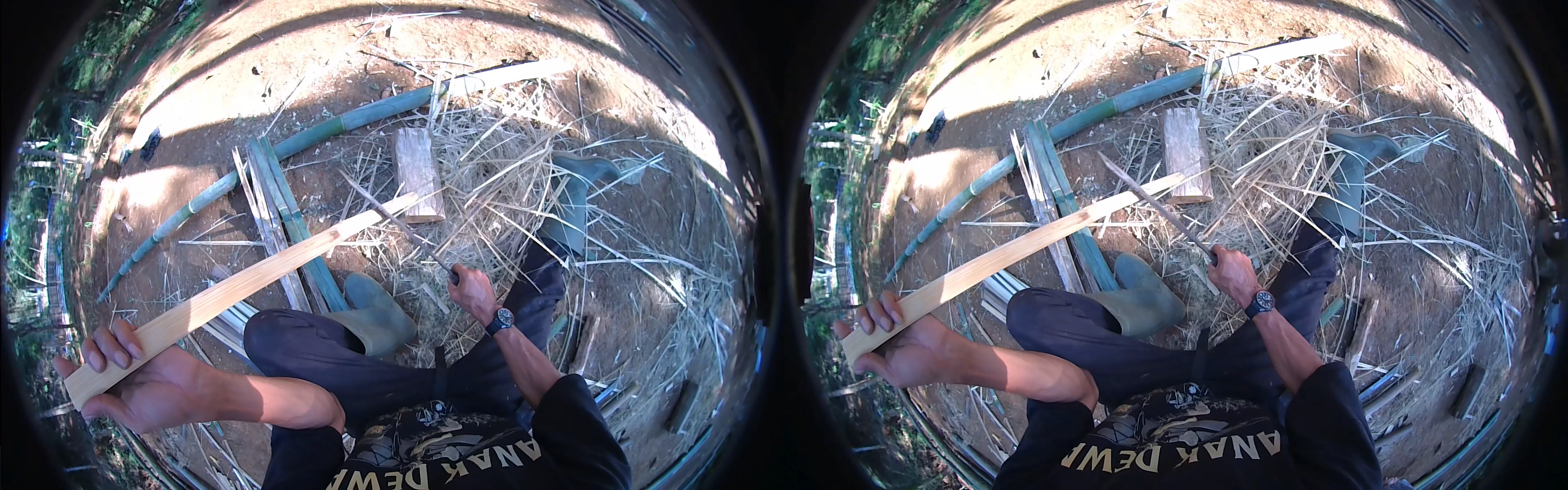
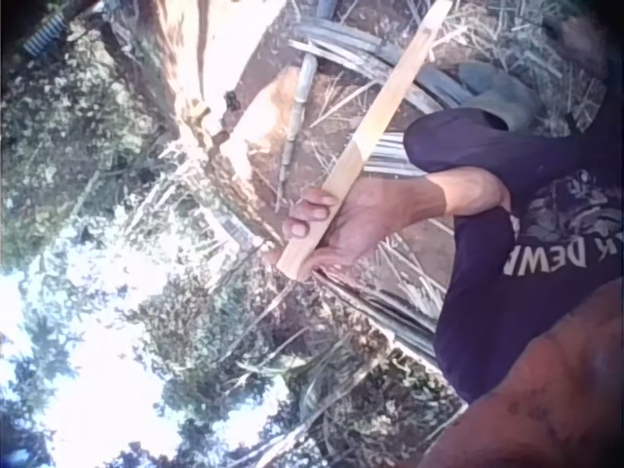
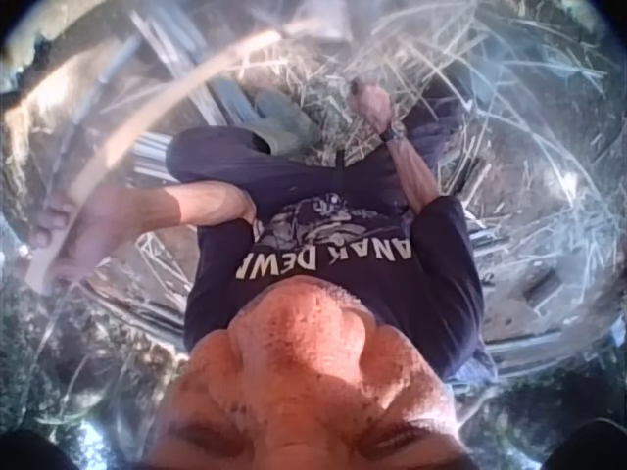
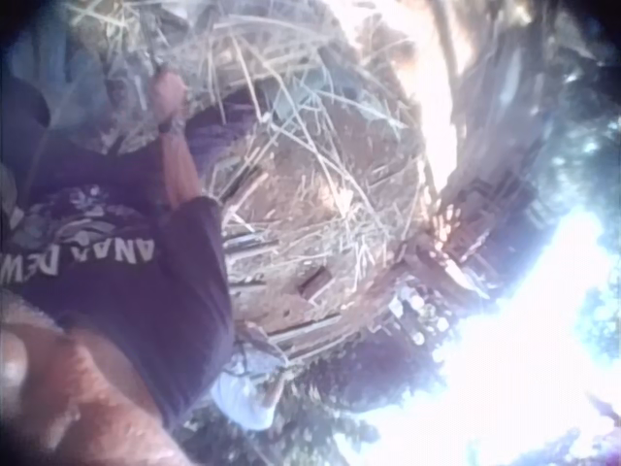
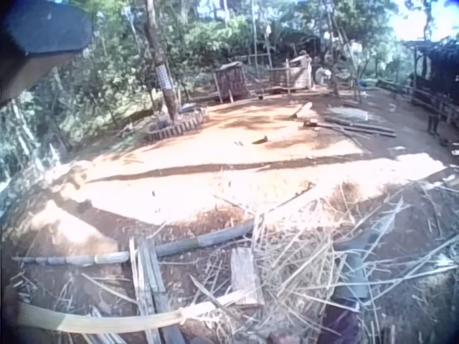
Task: The person sits on the ground and uses a large knife to shave and smooth a long piece of bamboo. They repeatedly scrape the blade along the bamboo surface to remove splinters and create a flat edge, occasionally inspecting the work and adjusting their grip.
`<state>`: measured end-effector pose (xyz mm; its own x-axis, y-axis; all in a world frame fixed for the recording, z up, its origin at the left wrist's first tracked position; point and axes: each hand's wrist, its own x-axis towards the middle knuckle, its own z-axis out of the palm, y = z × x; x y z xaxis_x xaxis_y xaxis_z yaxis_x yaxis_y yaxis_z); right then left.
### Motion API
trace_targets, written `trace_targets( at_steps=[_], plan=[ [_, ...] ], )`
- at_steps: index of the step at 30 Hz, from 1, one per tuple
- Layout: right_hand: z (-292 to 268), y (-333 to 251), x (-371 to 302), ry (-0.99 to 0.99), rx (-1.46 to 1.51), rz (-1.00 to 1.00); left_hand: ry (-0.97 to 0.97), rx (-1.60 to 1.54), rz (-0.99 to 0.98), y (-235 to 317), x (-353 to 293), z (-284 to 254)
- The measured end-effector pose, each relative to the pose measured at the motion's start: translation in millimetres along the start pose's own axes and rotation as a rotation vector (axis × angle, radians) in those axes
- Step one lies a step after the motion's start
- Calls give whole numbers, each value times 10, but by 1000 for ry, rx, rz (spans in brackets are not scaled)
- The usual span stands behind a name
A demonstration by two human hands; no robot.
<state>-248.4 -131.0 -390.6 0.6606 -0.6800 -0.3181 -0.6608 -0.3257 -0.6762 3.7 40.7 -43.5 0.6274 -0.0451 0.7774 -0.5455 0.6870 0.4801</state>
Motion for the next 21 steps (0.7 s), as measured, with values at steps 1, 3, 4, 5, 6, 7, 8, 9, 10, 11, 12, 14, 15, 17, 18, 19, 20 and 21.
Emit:
trace_targets(
  at_steps=[1,3,4,5,6,7,8,9,10,11,12,14,15,17,18,19,20,21],
  plan=[
    [15,-29,-52,10,21,-21,-2,18,11,11,-19,11],
    [9,-17,-62,44,64,-49,-3,32,12,20,-26,46],
    [58,82,-14,45,37,-1,0,33,3,28,-28,52],
    [122,246,64,51,13,50,-1,29,-7,33,-20,77],
    [180,415,160,58,-13,98,2,25,-4,44,-9,101],
    [231,587,251,50,-62,159,6,24,-2,52,-18,113],
    [247,706,328,49,-82,176,9,25,1,50,-21,122],
    [238,795,367,46,-103,198,6,28,-1,46,-27,139],
    [237,877,398,43,-125,220,4,29,-3,43,-32,157],
    [213,891,412,44,-111,226,2,35,-2,51,-33,165],
    [213,890,408,50,-93,211,-28,-4,-29,49,-10,141],
    [193,846,389,64,-57,179,-88,-82,-82,37,63,94],
    [186,796,359,74,-46,157,-34,-69,-72,25,76,89],
    [191,590,228,89,-22,112,75,-37,-53,-8,113,84],
    [125,350,147,66,20,79,41,-16,-55,-1,122,76],
    [3,39,37,43,60,47,9,5,-58,3,120,69],
    [-118,-211,-80,25,98,23,-23,18,-67,-7,113,70],
    [-200,-432,-170,28,146,-56,-62,-27,-94,-2,133,57]
  ],
)
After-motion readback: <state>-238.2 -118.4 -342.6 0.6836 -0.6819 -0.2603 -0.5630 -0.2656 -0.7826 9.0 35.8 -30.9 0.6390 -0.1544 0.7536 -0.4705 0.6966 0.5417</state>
